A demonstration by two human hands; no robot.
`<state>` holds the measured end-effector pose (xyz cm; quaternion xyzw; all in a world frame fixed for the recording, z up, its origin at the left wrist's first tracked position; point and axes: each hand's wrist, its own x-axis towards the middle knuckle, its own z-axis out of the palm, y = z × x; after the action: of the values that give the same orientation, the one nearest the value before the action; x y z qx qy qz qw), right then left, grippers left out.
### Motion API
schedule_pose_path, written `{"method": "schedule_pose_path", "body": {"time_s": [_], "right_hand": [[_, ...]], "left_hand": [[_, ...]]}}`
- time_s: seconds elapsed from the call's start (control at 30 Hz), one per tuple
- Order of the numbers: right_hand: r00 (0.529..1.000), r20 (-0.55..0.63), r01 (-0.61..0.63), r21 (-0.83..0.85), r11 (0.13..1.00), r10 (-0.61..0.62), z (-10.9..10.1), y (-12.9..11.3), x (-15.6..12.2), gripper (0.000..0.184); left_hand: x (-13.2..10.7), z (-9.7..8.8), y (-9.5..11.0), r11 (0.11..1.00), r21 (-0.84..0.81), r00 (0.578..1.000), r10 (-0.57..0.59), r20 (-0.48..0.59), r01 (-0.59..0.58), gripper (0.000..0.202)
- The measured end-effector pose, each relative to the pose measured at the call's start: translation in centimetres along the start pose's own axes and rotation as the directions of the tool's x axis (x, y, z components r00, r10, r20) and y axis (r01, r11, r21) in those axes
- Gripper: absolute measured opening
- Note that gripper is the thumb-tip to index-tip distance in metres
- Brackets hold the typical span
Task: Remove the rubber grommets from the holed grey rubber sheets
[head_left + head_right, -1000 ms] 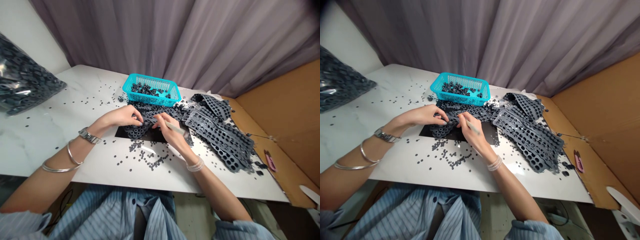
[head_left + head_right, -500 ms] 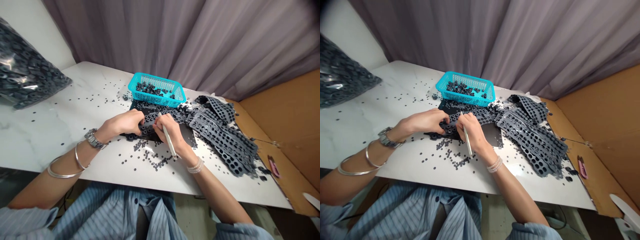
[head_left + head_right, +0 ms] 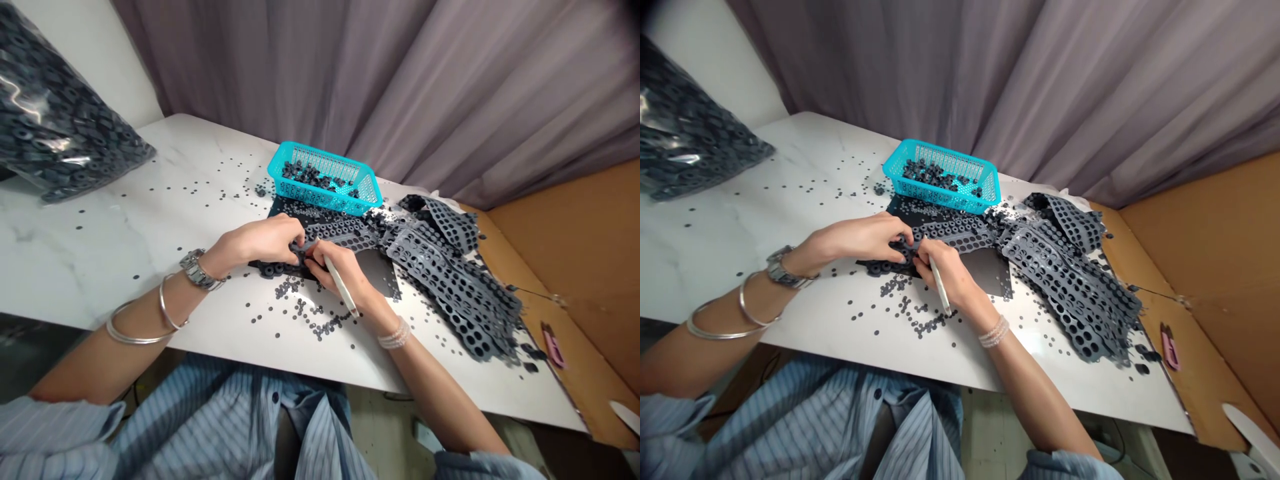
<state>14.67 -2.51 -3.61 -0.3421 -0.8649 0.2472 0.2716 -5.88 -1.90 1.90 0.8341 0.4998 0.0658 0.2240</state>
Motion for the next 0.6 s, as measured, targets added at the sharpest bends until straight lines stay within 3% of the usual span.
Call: {"method": "schedule_pose_path", "body": {"time_s": [0.2, 0.6], "right_hand": [[0.999, -0.028, 0.042, 0.0, 0.999, -0.042, 0.4, 0.3, 0.0, 0.021], [0.999, -0.032, 0.012, -0.041, 0.999, -0.013, 0.5, -0.1, -0.2, 0.02]], "left_hand": [[1.0, 0.6, 0.8, 1.0, -0.025, 0.999, -0.02, -0.042, 0.019, 0.018], [1.8, 1.1, -0.2, 0.997, -0.045, 0.998, -0.055, 0.004, 0.055, 0.019]]}}
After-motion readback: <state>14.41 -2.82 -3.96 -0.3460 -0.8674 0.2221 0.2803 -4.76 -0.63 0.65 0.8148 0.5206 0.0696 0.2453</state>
